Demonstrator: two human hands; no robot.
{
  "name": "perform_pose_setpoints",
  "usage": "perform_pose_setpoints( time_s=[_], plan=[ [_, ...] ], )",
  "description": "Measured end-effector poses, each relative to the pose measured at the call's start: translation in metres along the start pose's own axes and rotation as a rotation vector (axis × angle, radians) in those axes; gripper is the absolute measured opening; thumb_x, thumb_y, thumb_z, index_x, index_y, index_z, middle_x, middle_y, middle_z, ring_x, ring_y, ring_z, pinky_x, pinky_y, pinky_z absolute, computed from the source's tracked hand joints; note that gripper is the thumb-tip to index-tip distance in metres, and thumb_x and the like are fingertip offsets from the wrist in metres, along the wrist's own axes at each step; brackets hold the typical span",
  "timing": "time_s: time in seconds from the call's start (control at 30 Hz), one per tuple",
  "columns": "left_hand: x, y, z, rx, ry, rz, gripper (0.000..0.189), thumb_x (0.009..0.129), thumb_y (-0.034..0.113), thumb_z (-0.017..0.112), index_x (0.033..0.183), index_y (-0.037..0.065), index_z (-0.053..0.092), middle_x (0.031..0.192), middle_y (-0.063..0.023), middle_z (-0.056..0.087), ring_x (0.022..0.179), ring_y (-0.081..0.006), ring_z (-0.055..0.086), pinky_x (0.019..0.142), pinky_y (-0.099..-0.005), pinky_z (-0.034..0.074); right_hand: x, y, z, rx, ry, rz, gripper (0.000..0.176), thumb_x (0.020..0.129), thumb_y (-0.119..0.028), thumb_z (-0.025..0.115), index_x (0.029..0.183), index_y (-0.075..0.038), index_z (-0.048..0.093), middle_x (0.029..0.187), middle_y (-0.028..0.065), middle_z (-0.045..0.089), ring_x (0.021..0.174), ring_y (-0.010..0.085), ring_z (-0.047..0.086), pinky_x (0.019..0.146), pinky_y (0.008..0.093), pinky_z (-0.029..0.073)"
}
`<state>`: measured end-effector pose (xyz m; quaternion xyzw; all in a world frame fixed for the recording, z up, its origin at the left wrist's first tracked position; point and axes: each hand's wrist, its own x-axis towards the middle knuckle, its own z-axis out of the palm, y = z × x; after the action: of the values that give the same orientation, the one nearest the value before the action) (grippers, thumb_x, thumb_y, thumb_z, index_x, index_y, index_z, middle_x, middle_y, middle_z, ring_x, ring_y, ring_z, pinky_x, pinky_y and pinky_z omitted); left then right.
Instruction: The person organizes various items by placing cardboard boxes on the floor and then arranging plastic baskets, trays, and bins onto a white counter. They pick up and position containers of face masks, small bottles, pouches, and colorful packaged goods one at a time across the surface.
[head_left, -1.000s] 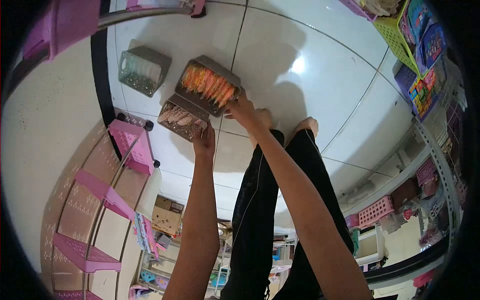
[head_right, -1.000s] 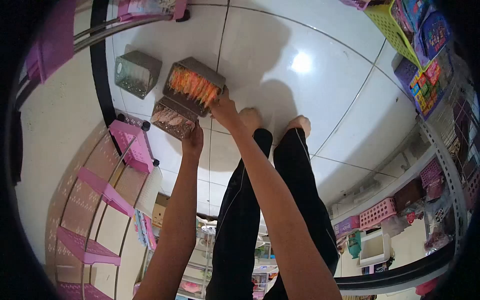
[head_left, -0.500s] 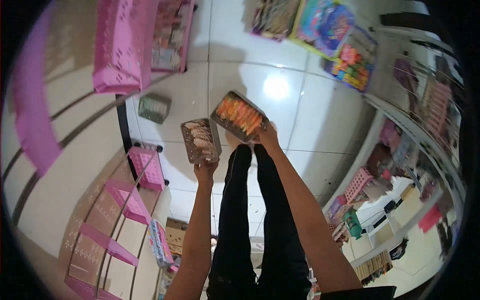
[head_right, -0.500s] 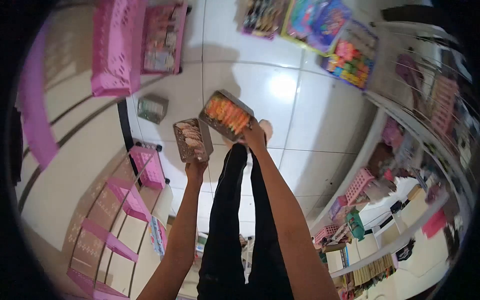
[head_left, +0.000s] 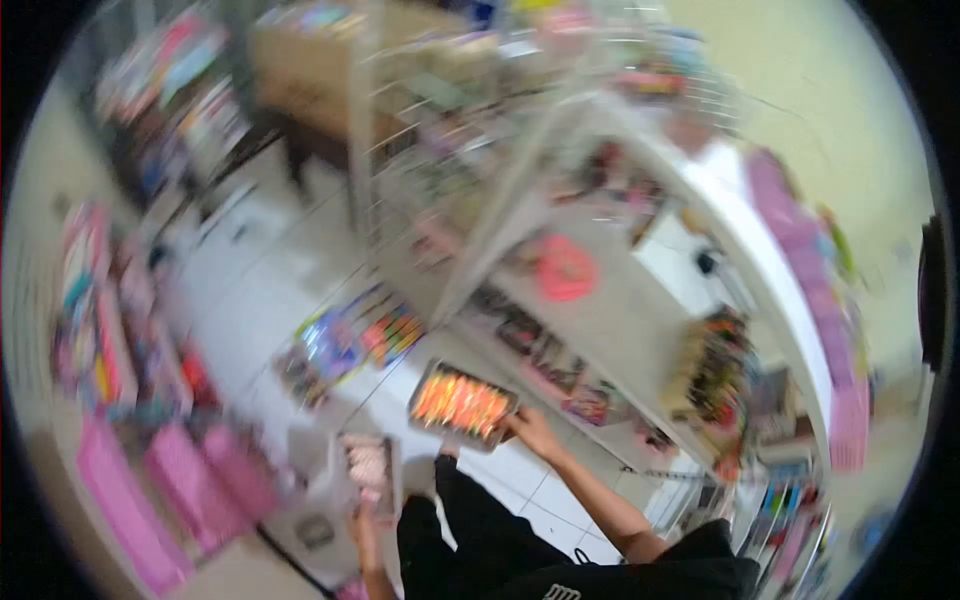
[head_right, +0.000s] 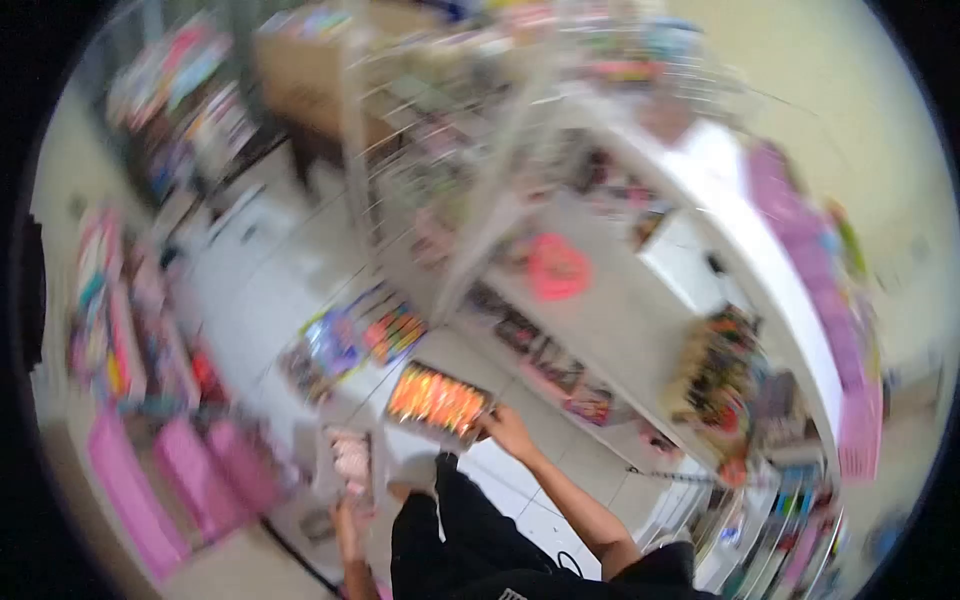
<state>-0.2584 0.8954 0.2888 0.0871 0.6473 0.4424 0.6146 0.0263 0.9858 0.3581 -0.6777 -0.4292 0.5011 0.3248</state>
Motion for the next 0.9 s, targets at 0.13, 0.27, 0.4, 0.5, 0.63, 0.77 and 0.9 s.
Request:
perform_pose_setpoints(
  time_s=[0.13,0.27,0.4,0.5,0.63,0.77,0.9],
  plan=[
    [-0.04,0.067,0.032,0.288,-0.264,0.229,0.03,0.071,0.017,0.047,0.094,0.0,0.04,0.085,-0.0108,0.047,0.068,-0.0203,0.052,0.047,-0.0351,0.046,-0.08,-0.065,-0.101,-0.101,0.204,-0.094,0.026,0.071,-0.019,0.041,0.067,0.005,0.047,0.054,0.0117,0.052,0.048,0.0168,0.053,0.045,0.0282,0.042],
    [-0.113,0.146,0.11,0.582,-0.505,0.246,0.036,0.071,0.018,0.045,0.102,0.002,0.035,0.091,-0.0107,0.045,0.07,-0.0195,0.05,0.049,-0.0327,0.044,-0.153,-0.095,-0.19,-0.199,0.449,-0.148,0.024,0.069,-0.016,0.039,0.067,0.006,0.049,0.055,0.0117,0.052,0.05,0.0162,0.051,0.049,0.0273,0.04],
    [-0.149,0.199,0.161,0.84,-0.707,0.08,0.038,0.075,0.021,0.045,0.106,0.002,0.035,0.089,-0.0067,0.044,0.069,-0.0132,0.044,0.057,-0.0248,0.039,-0.222,-0.119,-0.246,-0.139,0.726,-0.173,0.025,0.069,-0.017,0.04,0.068,0.007,0.047,0.052,0.0125,0.049,0.048,0.014,0.048,0.045,0.027,0.037],
    [-0.179,0.192,0.215,0.766,-0.712,0.158,0.033,0.076,0.021,0.044,0.103,0.002,0.037,0.079,-0.005,0.044,0.056,-0.011,0.039,0.051,-0.0225,0.037,-0.265,-0.118,-0.297,-0.098,0.929,-0.247,0.024,0.068,-0.017,0.041,0.068,0.007,0.048,0.052,0.0101,0.049,0.048,0.0108,0.046,0.044,0.0245,0.036],
    [-0.181,0.19,0.266,0.911,-0.857,0.05,0.03,0.076,0.021,0.045,0.101,0.005,0.039,0.074,-0.0034,0.046,0.056,-0.012,0.045,0.049,-0.0226,0.04,-0.316,-0.11,-0.357,-0.017,1.181,-0.305,0.023,0.067,-0.016,0.042,0.067,0.006,0.049,0.052,0.0066,0.049,0.048,0.0083,0.044,0.044,0.0226,0.035],
    [-0.237,0.182,0.337,0.796,-1.131,0.043,0.031,0.076,0.021,0.047,0.102,0.005,0.039,0.077,-0.0045,0.047,0.062,-0.0135,0.049,0.046,-0.0212,0.04,-0.35,-0.078,-0.414,0.003,1.453,-0.222,0.022,0.068,-0.015,0.042,0.075,0.004,0.05,0.053,0.0058,0.051,0.047,0.0081,0.046,0.043,0.0217,0.036],
    [-0.282,0.154,0.41,0.706,-1.331,0.002,0.036,0.066,0.009,0.043,0.1,0.0,0.035,0.087,-0.0128,0.046,0.068,-0.0245,0.052,0.04,-0.0362,0.047,-0.359,-0.067,-0.442,0.086,1.791,-0.2,0.025,0.07,-0.012,0.042,0.09,0.003,0.044,0.052,0.0107,0.051,0.045,0.0131,0.052,0.038,0.0248,0.039]
  ],
)
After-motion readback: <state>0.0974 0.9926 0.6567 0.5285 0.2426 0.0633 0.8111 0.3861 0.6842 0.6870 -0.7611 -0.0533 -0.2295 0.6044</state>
